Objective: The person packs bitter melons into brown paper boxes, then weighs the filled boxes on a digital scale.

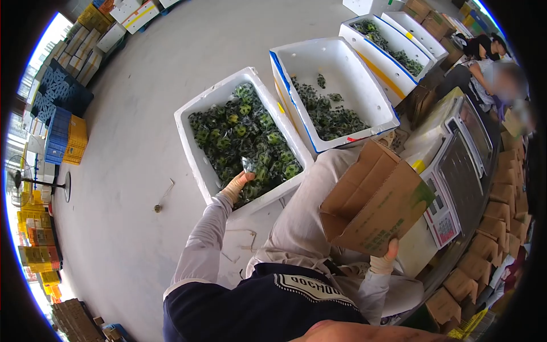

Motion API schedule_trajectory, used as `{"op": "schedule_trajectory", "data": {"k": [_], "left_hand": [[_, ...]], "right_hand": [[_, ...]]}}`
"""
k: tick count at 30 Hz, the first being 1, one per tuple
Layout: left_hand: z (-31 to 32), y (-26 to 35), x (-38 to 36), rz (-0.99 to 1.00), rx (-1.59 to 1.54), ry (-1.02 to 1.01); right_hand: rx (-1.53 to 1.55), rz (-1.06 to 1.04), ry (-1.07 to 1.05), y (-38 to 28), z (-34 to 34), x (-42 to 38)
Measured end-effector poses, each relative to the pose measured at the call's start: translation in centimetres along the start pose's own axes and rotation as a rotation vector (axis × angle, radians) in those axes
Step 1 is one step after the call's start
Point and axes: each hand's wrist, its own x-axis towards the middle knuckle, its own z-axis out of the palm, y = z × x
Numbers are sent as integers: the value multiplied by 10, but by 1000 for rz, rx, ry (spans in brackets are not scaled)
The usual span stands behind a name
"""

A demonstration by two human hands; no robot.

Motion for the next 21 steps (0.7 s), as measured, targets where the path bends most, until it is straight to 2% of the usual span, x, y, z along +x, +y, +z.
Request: {"op": "schedule_trajectory", "data": {"k": [2, 4, 6, 7, 10, 11, 12, 13, 14, 15, 16, 18, 20, 21], "left_hand": [[-23, -13, 6, -46, -361, -168], [22, 47, -28, 103, -501, -452], [55, 81, -52, 179, -592, -574], [74, 104, -69, 202, -583, -620], [127, 150, -105, 177, -457, -706], [145, 157, -107, 178, -348, -705], [164, 151, -102, 226, -163, -635], [192, 130, -104, 616, 133, -364], [220, 109, -107, 884, 471, 69], [233, 100, -109, 918, 562, 122], [237, 100, -112, 972, 583, 87], [242, 99, -124, 858, 1045, 5], [245, 66, -100, 213, 1298, -586], [243, 56, -105, 208, 1294, -587]], "right_hand": [[-24, -9, 33, -5, 9, 1], [-191, 1, 20, -10, 23, 7], [-229, 17, 9, -1, -8, 12], [-264, 36, 2, 3, -19, 15], [-239, 81, -64, 11, 12, 21], [-265, 113, -93, 23, -2, 19], [-265, 124, -99, 23, 11, 15], [-160, 181, -81, 25, 41, 10], [-56, 241, -63, 31, 62, 5], [-72, 236, -24, 40, 62, -2], [-69, 250, -40, 44, 59, -5], [77, 286, -29, 51, 52, -15], [36, 312, -30, 62, 32, -27], [-5, 323, -46, 68, 21, -30]]}}
